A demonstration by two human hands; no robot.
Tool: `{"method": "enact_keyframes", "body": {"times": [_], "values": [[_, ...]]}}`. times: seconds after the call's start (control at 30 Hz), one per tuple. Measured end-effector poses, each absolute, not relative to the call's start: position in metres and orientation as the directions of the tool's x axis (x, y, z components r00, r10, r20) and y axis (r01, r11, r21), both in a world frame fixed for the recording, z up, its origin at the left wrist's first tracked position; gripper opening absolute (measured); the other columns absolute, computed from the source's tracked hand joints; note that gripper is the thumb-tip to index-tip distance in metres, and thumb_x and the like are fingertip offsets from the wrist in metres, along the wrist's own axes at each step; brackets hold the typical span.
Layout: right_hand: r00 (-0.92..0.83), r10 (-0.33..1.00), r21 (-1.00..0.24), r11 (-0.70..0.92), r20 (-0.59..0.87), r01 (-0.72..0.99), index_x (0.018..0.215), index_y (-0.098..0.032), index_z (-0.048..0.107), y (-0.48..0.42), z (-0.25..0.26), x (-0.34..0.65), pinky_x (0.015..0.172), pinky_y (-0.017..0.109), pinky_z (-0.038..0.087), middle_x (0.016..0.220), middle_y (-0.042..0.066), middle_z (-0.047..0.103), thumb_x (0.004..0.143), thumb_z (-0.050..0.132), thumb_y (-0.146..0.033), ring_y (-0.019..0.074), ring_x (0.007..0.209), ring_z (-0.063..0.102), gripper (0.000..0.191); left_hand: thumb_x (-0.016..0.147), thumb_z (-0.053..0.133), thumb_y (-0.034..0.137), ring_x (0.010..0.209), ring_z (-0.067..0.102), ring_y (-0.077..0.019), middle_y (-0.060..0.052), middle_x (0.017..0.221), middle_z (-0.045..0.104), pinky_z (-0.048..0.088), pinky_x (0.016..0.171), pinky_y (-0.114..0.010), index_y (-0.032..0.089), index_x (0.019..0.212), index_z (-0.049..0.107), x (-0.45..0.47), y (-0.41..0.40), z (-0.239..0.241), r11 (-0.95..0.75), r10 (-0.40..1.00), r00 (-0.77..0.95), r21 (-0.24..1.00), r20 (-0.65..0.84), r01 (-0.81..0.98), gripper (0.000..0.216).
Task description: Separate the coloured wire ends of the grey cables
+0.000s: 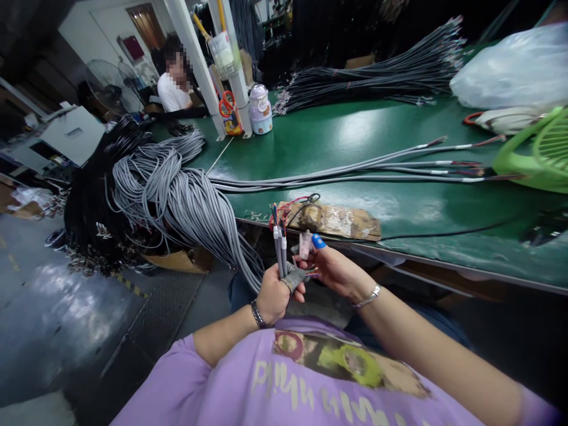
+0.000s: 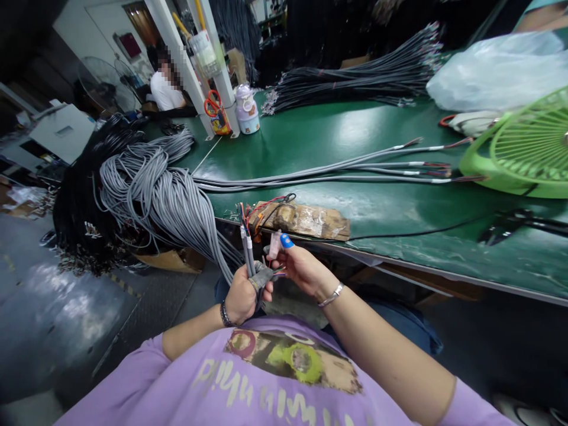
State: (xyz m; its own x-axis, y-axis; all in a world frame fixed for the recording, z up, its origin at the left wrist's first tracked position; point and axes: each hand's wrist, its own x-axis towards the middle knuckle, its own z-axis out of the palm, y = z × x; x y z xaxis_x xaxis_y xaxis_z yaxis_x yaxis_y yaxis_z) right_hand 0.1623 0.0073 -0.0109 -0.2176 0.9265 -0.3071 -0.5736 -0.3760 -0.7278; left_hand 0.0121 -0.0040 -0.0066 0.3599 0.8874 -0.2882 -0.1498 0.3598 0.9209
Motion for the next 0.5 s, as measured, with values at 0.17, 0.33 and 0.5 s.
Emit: {"method": "enact_keyframes", "body": {"times": [0.17,0.33,0.5], "values": [[-0.297,0.903,-0.834,-0.410,-0.312,-0.370,0.077,-0.016,0.065,-0.002,-0.008,0.168,0.060,0.026,0.044,0.074,0.003,0.067,0.063,0.080,-0.050,0.0125,0.061,0.056,0.040,0.068,0.072,0.050,0.038,0.050,-0.0079,0.003,0.053,0.057,0.038,0.037,-0.018,0.016,0.074,0.051,0.002,-0.010,-0.016,0.328,0.883,0.380,0.942,-0.277,-0.075,0.040],[-0.361,0.906,-0.942,-0.294,-0.221,-0.160,0.073,-0.015,0.064,-0.009,0.005,0.165,0.060,0.028,0.044,0.063,0.001,0.066,0.063,0.078,-0.049,0.0135,0.056,0.057,0.038,0.069,0.072,0.046,0.039,0.052,-0.0093,0.001,0.054,0.059,0.039,0.038,-0.019,0.015,0.073,0.054,0.001,-0.009,-0.018,0.349,0.812,0.482,0.936,-0.329,0.050,0.036],[-0.333,0.922,-0.971,-0.231,-0.199,-0.059,0.073,-0.014,0.065,-0.015,0.006,0.165,0.064,0.028,0.045,0.069,0.002,0.067,0.066,0.077,-0.048,0.0147,0.062,0.058,0.036,0.068,0.072,0.044,0.038,0.053,-0.0098,0.000,0.052,0.058,0.040,0.038,-0.020,0.013,0.066,0.056,-0.001,-0.004,-0.014,0.391,0.697,0.576,0.900,-0.427,0.193,0.034]]}}
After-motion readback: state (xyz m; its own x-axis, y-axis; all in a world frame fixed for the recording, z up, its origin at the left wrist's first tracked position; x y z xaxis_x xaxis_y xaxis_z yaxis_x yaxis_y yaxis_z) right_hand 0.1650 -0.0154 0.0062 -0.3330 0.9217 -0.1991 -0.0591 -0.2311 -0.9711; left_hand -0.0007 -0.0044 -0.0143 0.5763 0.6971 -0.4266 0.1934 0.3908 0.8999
